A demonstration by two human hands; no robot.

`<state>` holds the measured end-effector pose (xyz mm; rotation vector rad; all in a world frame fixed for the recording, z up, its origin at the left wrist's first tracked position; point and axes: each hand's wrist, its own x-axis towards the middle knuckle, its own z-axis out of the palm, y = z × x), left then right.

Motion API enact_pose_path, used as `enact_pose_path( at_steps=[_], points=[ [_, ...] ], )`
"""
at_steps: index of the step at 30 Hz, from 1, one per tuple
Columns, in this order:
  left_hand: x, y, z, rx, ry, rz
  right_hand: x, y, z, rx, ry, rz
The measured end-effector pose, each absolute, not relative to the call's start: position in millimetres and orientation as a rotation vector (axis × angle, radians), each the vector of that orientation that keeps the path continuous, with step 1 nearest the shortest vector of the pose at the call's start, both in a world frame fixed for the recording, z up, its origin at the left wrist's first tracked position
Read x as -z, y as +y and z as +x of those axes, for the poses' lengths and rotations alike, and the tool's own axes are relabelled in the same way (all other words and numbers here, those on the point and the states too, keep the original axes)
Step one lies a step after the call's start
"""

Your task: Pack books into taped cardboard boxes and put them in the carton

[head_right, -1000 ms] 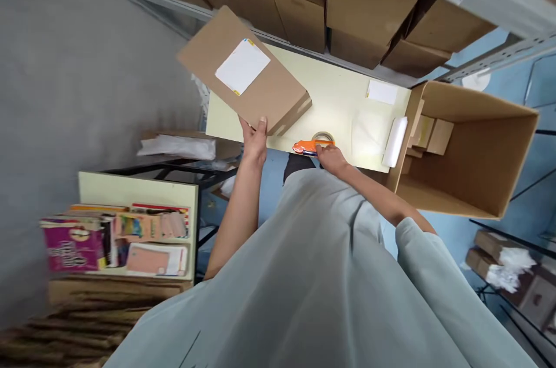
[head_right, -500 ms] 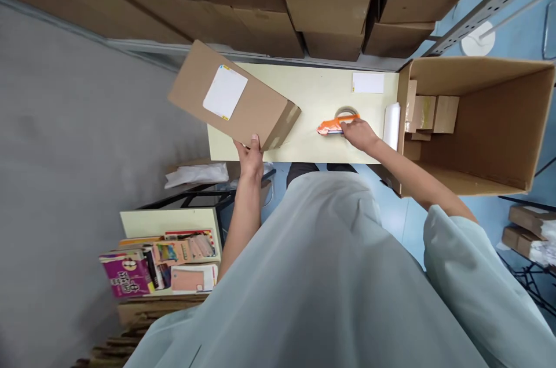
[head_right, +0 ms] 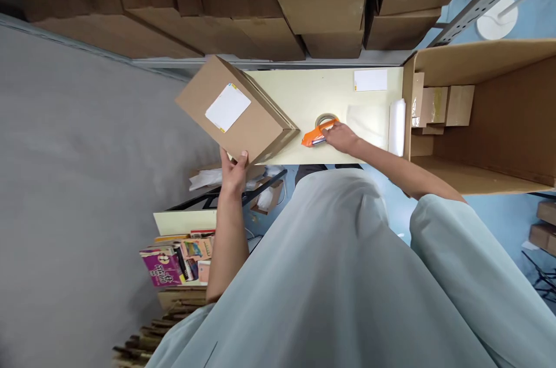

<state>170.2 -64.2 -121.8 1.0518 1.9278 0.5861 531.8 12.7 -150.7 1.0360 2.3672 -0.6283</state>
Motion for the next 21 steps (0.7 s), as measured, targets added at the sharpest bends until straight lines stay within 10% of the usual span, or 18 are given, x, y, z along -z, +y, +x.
enact_pose_path(
  at_steps=[21],
  points=[
    [142, 16, 270, -0.373, 2.281, 1.406, 163, -33, 531, 0.889, 2.36, 1.122]
  ],
)
